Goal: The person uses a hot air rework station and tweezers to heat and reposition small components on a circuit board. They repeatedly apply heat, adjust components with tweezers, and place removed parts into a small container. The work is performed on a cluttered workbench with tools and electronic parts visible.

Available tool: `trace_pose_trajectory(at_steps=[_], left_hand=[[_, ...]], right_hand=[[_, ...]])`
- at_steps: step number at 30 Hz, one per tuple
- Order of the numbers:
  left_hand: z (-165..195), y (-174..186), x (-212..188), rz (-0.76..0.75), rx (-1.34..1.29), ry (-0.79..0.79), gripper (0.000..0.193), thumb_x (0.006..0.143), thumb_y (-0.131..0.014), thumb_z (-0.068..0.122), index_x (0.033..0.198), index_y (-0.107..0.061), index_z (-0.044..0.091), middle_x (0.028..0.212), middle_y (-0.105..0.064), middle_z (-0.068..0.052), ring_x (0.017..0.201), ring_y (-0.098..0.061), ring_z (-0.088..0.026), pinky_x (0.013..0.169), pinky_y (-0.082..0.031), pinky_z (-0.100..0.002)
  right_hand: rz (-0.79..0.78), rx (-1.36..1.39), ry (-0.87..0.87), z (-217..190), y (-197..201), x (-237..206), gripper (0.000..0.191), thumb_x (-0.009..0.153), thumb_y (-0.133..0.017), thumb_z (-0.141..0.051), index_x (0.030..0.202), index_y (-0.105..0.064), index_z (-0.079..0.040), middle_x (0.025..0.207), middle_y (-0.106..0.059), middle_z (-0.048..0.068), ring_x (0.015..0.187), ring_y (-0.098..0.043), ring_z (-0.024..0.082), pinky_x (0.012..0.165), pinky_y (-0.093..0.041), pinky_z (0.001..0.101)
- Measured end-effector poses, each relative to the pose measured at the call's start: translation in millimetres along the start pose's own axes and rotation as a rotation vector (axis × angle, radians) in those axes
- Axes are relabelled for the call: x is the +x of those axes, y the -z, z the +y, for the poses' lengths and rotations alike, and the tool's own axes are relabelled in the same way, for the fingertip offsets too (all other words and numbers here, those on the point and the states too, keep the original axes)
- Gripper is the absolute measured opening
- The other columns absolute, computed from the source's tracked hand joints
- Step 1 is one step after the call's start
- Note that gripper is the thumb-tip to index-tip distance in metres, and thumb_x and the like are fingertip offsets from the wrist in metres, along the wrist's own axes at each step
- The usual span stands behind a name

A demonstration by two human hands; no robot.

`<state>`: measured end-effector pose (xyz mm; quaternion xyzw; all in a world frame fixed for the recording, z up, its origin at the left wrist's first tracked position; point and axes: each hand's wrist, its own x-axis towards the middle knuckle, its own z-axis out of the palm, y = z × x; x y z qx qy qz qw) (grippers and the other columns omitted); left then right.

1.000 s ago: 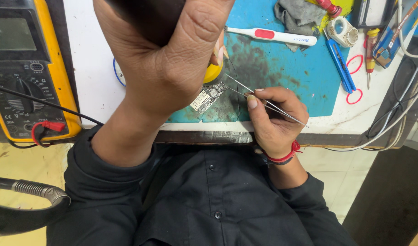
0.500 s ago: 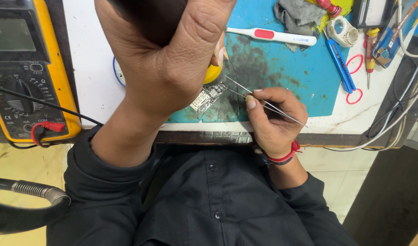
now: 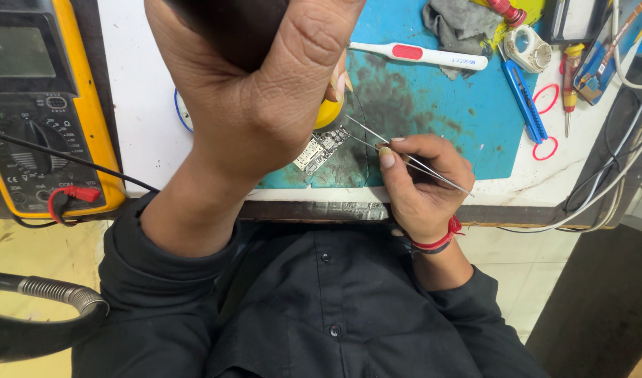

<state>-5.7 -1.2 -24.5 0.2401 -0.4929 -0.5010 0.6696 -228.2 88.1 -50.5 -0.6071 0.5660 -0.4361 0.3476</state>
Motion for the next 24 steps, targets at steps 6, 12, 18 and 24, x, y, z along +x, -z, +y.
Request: trace_pose_trajectory(at_steps=[6,12,18,24], left_hand=[[0.6,-0.8,-0.6,0.008,0.019,0.007,0.007,0.123,-0.065,-0.002,0.117,-0.065,-0.001,0.082,-0.066,-0.008,0.062,-0.069,-0.015,0.055,-0.053,-0.026],[0.6,0.0,-0.2,0.0,0.015,-0.002,0.006,0.124,-0.065,-0.002,0.119,-0.065,0.0,0.084,-0.066,-0.008,0.063,-0.068,-0.015,0.055,-0.053,-0.026],[1.5,-0.6,-0.6,0.008,0.024,0.002,0.006,0.124,-0.066,-0.002,0.118,-0.066,0.0,0.084,-0.067,-0.008,0.063,-0.069,-0.015,0.056,-0.053,-0.026],[1.1,-0.5,-0.5,0.01,0.03,-0.007,0.007,0.123,-0.066,-0.001,0.116,-0.066,0.0,0.083,-0.066,-0.007,0.062,-0.068,-0.014,0.055,-0.05,-0.025]], right_hand=[[-0.006,-0.004,0.01,0.5,0.1,0.2,0.015,0.101,-0.075,0.006,0.113,-0.067,0.002,0.096,-0.074,0.008,0.079,-0.066,0.005,0.07,-0.05,0.0176],[0.002,-0.008,0.007,0.9,-0.1,-0.1,0.014,0.101,-0.075,0.006,0.113,-0.068,0.002,0.096,-0.073,0.008,0.078,-0.065,0.005,0.07,-0.049,0.0179],[0.004,-0.002,0.01,0.9,-0.7,-0.1,0.015,0.101,-0.075,0.006,0.113,-0.068,0.003,0.096,-0.073,0.008,0.079,-0.066,0.006,0.07,-0.05,0.0179],[-0.001,0.012,-0.001,0.1,-0.8,-0.1,0.014,0.101,-0.074,0.006,0.113,-0.067,0.002,0.097,-0.074,0.008,0.081,-0.067,0.006,0.072,-0.051,0.018]])
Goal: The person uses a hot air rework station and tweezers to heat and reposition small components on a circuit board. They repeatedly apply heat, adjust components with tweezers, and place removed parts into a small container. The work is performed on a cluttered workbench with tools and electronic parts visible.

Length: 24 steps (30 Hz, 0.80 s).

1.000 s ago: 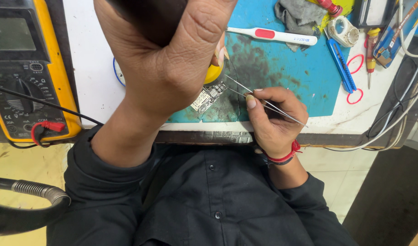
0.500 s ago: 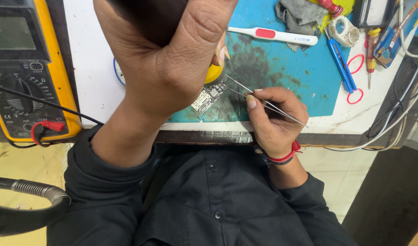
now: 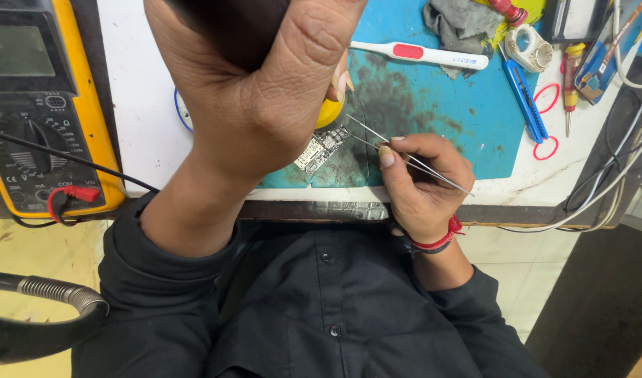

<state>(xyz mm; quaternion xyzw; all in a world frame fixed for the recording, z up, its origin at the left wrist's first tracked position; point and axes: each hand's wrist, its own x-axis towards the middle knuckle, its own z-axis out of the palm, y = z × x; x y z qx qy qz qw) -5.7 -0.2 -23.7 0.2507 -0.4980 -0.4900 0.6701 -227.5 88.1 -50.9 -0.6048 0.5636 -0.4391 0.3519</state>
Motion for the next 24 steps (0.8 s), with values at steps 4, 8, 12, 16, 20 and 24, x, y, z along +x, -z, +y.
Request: trace_pose_trajectory(at_steps=[4,8,12,16,20,24], left_hand=[[-2.2,0.3,0.7,-0.006,0.0,-0.015,0.006,0.123,-0.066,0.001,0.117,-0.066,0.0,0.083,-0.067,-0.008,0.063,-0.068,-0.014,0.055,-0.051,-0.025],[-2.2,0.3,-0.3,0.001,0.007,-0.012,0.007,0.123,-0.066,0.0,0.116,-0.066,0.0,0.083,-0.067,-0.007,0.062,-0.067,-0.014,0.054,-0.049,-0.025],[-1.6,-0.3,-1.6,0.014,0.016,0.004,0.007,0.123,-0.067,0.0,0.116,-0.066,0.0,0.082,-0.066,-0.007,0.062,-0.066,-0.013,0.054,-0.048,-0.024],[-2.9,-0.4,-0.7,0.01,-0.003,-0.001,0.007,0.123,-0.066,0.0,0.116,-0.065,0.0,0.083,-0.066,-0.007,0.063,-0.067,-0.014,0.054,-0.049,-0.024],[-2.8,-0.3,-0.7,0.009,-0.002,-0.005,0.007,0.123,-0.066,0.0,0.116,-0.065,0.0,0.084,-0.067,-0.008,0.063,-0.067,-0.014,0.055,-0.05,-0.025],[-2.6,-0.4,-0.5,0.004,0.0,-0.004,0.007,0.123,-0.066,0.0,0.116,-0.064,0.0,0.084,-0.067,-0.008,0.063,-0.068,-0.014,0.055,-0.052,-0.025]], right_hand=[[-0.001,0.005,-0.003,0.1,0.1,-0.1,0.015,0.101,-0.074,0.006,0.113,-0.067,0.003,0.097,-0.074,0.008,0.081,-0.067,0.006,0.072,-0.051,0.018],[-0.003,-0.001,0.001,0.5,0.4,0.0,0.014,0.101,-0.074,0.006,0.113,-0.067,0.003,0.097,-0.074,0.008,0.082,-0.067,0.006,0.072,-0.051,0.0181],[-0.006,-0.015,0.011,0.3,0.9,0.3,0.015,0.101,-0.075,0.006,0.113,-0.068,0.003,0.097,-0.073,0.008,0.08,-0.066,0.006,0.071,-0.05,0.0178],[-0.003,-0.036,0.02,0.2,0.8,0.8,0.015,0.1,-0.075,0.006,0.112,-0.068,0.003,0.096,-0.073,0.008,0.077,-0.064,0.005,0.069,-0.048,0.0175],[-0.004,-0.014,0.016,0.2,0.7,0.7,0.014,0.101,-0.075,0.006,0.113,-0.068,0.002,0.096,-0.073,0.007,0.078,-0.065,0.005,0.07,-0.049,0.0181],[0.001,-0.037,0.02,0.4,0.9,0.6,0.014,0.1,-0.075,0.006,0.112,-0.068,0.002,0.095,-0.073,0.007,0.076,-0.063,0.005,0.069,-0.048,0.0178]])
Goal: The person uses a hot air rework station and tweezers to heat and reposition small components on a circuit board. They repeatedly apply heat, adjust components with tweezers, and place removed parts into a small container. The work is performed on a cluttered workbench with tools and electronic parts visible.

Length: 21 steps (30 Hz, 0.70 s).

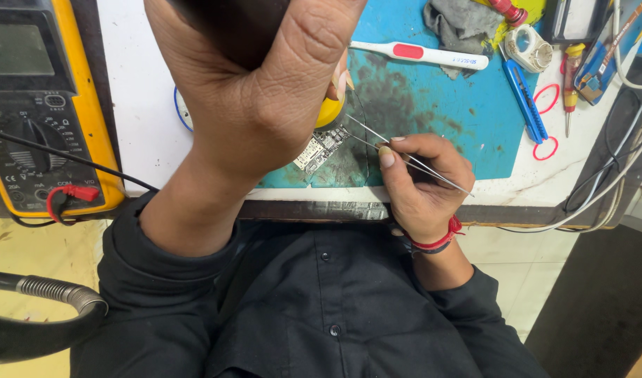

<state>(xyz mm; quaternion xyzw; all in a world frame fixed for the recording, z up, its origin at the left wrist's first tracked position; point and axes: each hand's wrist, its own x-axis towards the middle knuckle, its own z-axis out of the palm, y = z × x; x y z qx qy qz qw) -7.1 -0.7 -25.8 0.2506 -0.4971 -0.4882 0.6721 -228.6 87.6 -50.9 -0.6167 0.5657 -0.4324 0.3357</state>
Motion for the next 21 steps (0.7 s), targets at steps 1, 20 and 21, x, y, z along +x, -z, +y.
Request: trace_pose_trajectory(at_steps=[1,20,21], left_hand=[[0.4,0.9,0.1,-0.001,0.005,0.002,0.007,0.123,-0.065,0.0,0.116,-0.065,0.0,0.084,-0.067,-0.008,0.063,-0.068,-0.014,0.055,-0.052,-0.025],[-0.5,1.3,-1.9,-0.004,0.036,-0.025,0.005,0.124,-0.065,-0.001,0.121,-0.062,0.002,0.088,-0.068,-0.008,0.065,-0.069,-0.014,0.056,-0.053,-0.025],[0.0,1.6,-1.4,-0.004,0.029,-0.023,0.005,0.123,-0.065,-0.001,0.121,-0.062,0.002,0.088,-0.068,-0.008,0.065,-0.069,-0.014,0.056,-0.053,-0.025]], right_hand=[[0.002,0.004,-0.006,-0.1,-0.5,-0.2,0.014,0.1,-0.075,0.006,0.112,-0.068,0.002,0.095,-0.073,0.007,0.076,-0.063,0.005,0.069,-0.048,0.0178],[-0.005,-0.009,0.002,-0.5,1.3,-0.3,0.013,0.101,-0.075,0.004,0.112,-0.068,0.002,0.095,-0.073,0.007,0.077,-0.063,0.005,0.068,-0.048,0.0177],[-0.005,-0.004,-0.001,-0.6,0.8,-0.2,0.014,0.101,-0.075,0.004,0.112,-0.068,0.002,0.095,-0.073,0.006,0.076,-0.063,0.005,0.068,-0.048,0.0176]])
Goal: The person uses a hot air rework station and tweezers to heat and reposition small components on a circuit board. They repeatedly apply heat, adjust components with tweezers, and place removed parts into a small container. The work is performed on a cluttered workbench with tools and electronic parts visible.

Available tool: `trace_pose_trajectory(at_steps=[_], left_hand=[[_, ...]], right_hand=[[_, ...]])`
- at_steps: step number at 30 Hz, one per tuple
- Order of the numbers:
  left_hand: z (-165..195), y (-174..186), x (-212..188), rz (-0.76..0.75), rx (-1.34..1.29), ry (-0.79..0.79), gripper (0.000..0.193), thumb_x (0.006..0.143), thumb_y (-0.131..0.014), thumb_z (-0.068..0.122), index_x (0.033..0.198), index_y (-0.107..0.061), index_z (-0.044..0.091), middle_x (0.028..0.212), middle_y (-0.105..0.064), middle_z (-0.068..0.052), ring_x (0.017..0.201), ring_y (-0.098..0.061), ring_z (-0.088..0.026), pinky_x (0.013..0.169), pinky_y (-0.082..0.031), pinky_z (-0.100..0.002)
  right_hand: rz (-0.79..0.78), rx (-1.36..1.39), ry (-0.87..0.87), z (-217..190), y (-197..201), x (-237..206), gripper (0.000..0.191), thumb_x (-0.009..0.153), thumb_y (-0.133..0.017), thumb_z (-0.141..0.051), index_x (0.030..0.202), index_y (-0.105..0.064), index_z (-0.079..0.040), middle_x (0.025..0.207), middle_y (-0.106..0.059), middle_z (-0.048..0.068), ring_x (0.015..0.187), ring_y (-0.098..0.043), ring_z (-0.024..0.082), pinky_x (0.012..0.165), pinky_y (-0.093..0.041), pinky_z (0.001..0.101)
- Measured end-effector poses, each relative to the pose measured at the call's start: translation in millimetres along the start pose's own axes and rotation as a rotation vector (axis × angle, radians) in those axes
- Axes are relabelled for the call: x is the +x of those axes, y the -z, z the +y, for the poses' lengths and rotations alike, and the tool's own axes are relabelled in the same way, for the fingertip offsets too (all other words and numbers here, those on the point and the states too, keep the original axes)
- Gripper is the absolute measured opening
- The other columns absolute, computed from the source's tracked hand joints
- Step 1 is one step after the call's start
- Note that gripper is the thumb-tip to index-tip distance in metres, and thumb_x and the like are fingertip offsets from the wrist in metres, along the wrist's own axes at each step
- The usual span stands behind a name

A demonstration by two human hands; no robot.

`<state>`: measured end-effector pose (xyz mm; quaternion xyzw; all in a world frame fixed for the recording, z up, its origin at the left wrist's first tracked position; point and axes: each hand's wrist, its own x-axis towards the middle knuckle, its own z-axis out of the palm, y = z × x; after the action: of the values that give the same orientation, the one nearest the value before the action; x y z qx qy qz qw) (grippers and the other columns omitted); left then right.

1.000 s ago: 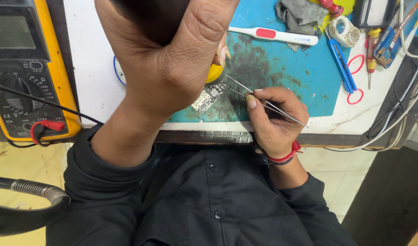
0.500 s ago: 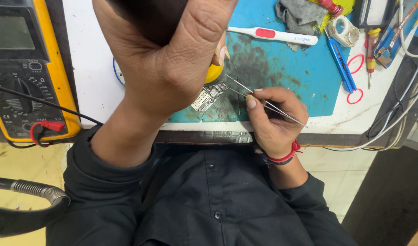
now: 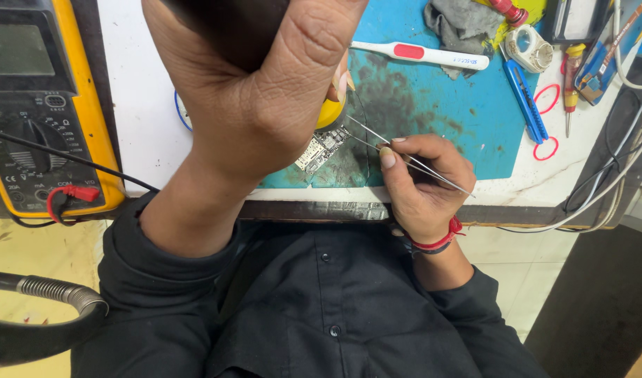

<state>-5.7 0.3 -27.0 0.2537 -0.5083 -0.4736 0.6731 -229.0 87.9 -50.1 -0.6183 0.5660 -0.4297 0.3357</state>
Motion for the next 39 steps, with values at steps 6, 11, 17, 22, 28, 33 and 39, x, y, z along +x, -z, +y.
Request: trace_pose_trajectory(at_steps=[6,11,17,22,28,33,39], left_hand=[[3.3,-0.2,0.8,-0.001,-0.012,0.036,0.006,0.124,-0.066,-0.002,0.118,-0.068,0.0,0.083,-0.067,-0.007,0.063,-0.067,-0.012,0.055,-0.047,-0.024],[3.7,-0.1,0.9,0.007,0.016,0.026,0.006,0.124,-0.067,-0.003,0.119,-0.069,0.0,0.082,-0.067,-0.006,0.063,-0.065,-0.011,0.055,-0.043,-0.024],[4.1,0.3,1.7,0.002,0.021,0.026,0.007,0.124,-0.066,-0.003,0.119,-0.07,0.0,0.081,-0.067,-0.005,0.062,-0.065,-0.011,0.054,-0.043,-0.023],[5.2,-0.2,1.4,0.005,0.009,0.04,0.007,0.124,-0.067,-0.004,0.118,-0.07,-0.001,0.081,-0.066,-0.005,0.061,-0.065,-0.011,0.054,-0.043,-0.024],[5.0,0.0,1.0,0.008,0.023,0.03,0.006,0.124,-0.067,-0.003,0.119,-0.069,0.0,0.082,-0.066,-0.005,0.062,-0.065,-0.011,0.054,-0.043,-0.023],[4.1,-0.2,0.3,-0.005,0.053,0.012,0.005,0.124,-0.066,-0.003,0.124,-0.068,0.001,0.085,-0.066,-0.005,0.063,-0.065,-0.011,0.055,-0.044,-0.023],[2.9,0.8,0.5,-0.007,0.056,0.018,0.006,0.124,-0.066,-0.003,0.123,-0.069,0.002,0.084,-0.067,-0.004,0.063,-0.066,-0.01,0.055,-0.044,-0.023]], right_hand=[[0.0,0.011,-0.007,-0.7,-1.0,0.7,0.014,0.101,-0.076,0.004,0.112,-0.068,0.002,0.095,-0.073,0.006,0.076,-0.062,0.004,0.068,-0.047,0.0175],[0.001,0.009,-0.008,-1.0,-1.2,0.5,0.014,0.1,-0.076,0.005,0.111,-0.068,0.002,0.094,-0.072,0.006,0.074,-0.061,0.004,0.066,-0.046,0.0174],[0.003,-0.009,-0.009,-1.0,-0.5,0.2,0.014,0.101,-0.076,0.004,0.112,-0.068,0.002,0.094,-0.073,0.006,0.075,-0.062,0.004,0.067,-0.047,0.0175],[0.002,0.004,-0.003,-0.8,-0.3,-0.3,0.013,0.102,-0.075,0.004,0.112,-0.067,0.001,0.096,-0.074,0.007,0.078,-0.064,0.005,0.069,-0.049,0.0178],[0.002,0.004,-0.013,-0.2,-0.9,-0.2,0.014,0.101,-0.076,0.004,0.112,-0.067,0.001,0.095,-0.073,0.006,0.076,-0.063,0.005,0.068,-0.048,0.0176],[0.005,0.004,-0.009,0.0,-0.4,-0.4,0.014,0.101,-0.076,0.004,0.112,-0.068,0.002,0.094,-0.073,0.006,0.077,-0.063,0.005,0.068,-0.048,0.0177],[0.003,0.017,-0.014,0.8,-0.4,-0.8,0.014,0.101,-0.075,0.004,0.112,-0.067,0.002,0.095,-0.073,0.007,0.078,-0.064,0.005,0.07,-0.049,0.0178]])
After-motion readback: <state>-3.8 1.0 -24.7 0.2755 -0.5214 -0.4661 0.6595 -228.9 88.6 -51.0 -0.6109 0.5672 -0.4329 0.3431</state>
